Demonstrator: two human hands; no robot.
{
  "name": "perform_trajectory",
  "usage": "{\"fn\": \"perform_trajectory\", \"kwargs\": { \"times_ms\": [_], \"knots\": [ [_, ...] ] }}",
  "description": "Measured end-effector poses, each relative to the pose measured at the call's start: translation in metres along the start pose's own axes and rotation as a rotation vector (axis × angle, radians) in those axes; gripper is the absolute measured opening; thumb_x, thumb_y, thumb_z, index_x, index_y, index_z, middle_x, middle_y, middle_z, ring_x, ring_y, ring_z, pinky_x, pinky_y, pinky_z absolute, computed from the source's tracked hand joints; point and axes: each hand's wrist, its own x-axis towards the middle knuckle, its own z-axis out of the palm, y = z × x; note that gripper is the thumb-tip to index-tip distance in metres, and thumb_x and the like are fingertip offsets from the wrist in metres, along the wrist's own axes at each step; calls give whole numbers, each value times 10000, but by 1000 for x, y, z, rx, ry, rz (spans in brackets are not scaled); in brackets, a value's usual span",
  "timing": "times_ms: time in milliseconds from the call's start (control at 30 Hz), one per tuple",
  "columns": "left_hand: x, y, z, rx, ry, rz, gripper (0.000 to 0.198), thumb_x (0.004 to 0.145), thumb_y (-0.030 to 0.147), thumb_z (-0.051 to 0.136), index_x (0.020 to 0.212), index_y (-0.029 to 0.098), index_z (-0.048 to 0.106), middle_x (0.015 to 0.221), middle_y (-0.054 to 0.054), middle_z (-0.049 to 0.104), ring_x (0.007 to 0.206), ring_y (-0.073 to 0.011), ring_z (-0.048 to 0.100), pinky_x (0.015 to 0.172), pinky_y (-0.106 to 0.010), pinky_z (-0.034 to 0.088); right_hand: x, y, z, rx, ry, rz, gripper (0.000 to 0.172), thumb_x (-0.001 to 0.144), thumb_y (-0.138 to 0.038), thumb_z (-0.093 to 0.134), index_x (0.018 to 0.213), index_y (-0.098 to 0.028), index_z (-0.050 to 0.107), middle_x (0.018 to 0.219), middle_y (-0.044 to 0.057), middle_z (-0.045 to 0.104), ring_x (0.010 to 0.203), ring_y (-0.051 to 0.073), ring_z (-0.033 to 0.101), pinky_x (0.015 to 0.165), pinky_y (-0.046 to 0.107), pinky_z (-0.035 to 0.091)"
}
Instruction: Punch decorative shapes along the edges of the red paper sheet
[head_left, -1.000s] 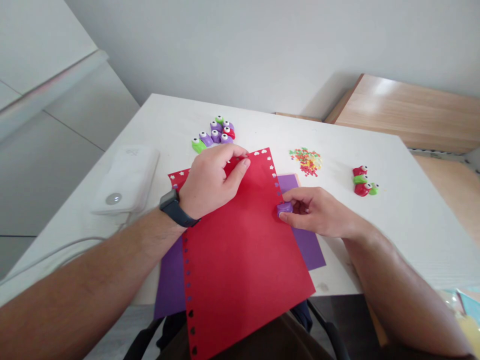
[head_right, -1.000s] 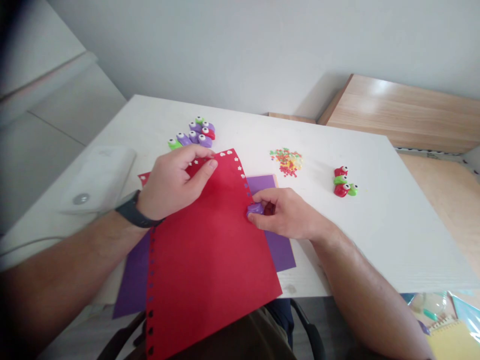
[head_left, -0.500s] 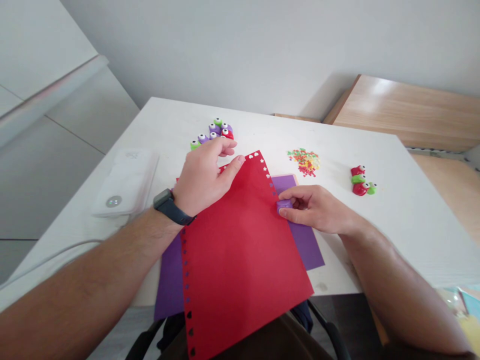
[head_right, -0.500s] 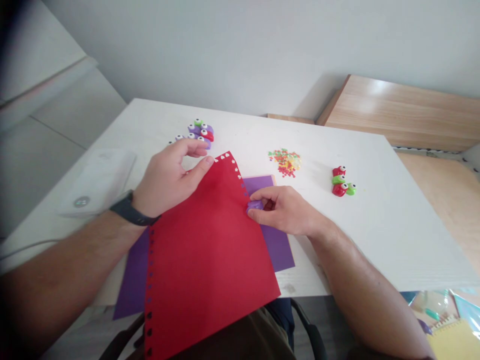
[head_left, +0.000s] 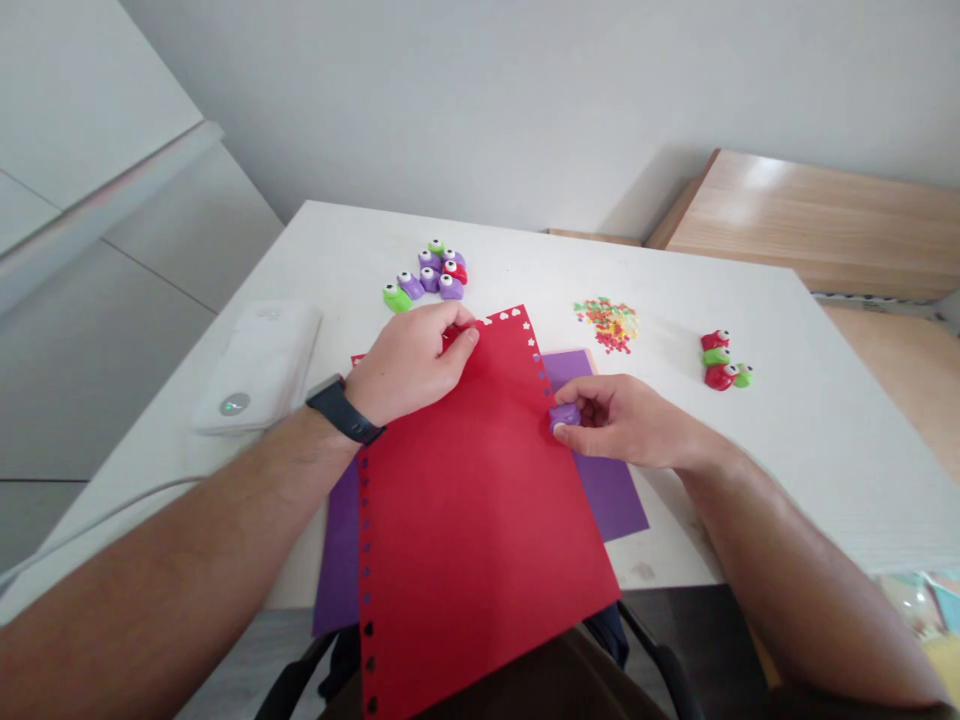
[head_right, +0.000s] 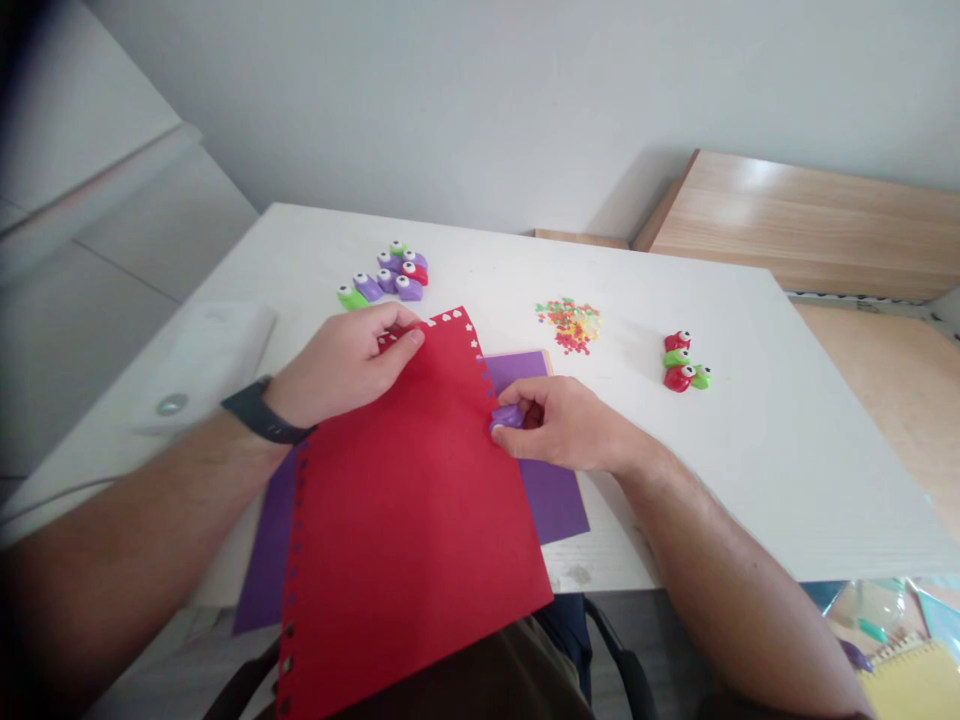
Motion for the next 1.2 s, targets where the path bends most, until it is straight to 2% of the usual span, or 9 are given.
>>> {"fn": "perform_trajectory", "kwargs": {
  "times_ms": [233, 500, 700, 867, 1200],
  "knots": [
    [-3, 10, -3, -56, 69, -8, 239, 1019, 401, 501, 1001, 223, 659, 983, -58, 754, 818, -232, 653, 781, -368, 490, -3, -4, -2, -40, -21, -28, 244, 957, -440, 712, 1025, -207, 731, 774, -21, 602, 681, 134, 497, 622, 269, 409],
    [-4, 11, -3, -60, 104, -16, 246, 1021, 426, 495, 1031, 239, 654, 949, -40, 749, 742, -214, 625, 726, -362, 484, -6, -5, -3, -39, -44, -41, 266, 995, -454, 678, 1128, -227, 709, 844, -10, 643, 724, 146, 540, 648, 270, 438],
    [-5, 13, -4, -70, 118, -22, 254, 1022, 437, 498, 1035, 242, 660, 955, -41, 749, 742, -213, 618, 724, -358, 491, -5, -7, 0, -68, -19, -22, 221, 976, -419, 700, 1055, -213, 697, 808, -22, 617, 696, 133, 506, 625, 268, 421],
    [-5, 14, -4, -64, 128, -30, 260, 1017, 441, 502, 1027, 241, 667, 953, -43, 753, 745, -217, 620, 712, -357, 485, -5, -10, 2, -76, 26, 28, 263, 936, -458, 738, 989, -202, 706, 769, -20, 623, 678, 132, 515, 609, 268, 419],
    [-5, 11, -3, -57, 153, -51, 278, 1011, 464, 508, 1057, 248, 677, 958, -41, 760, 701, -210, 593, 709, -358, 479, -6, -12, 3, -17, 49, 59, 307, 910, -483, 767, 1000, -190, 747, 776, -4, 654, 679, 135, 527, 607, 274, 426]
  ]
}}
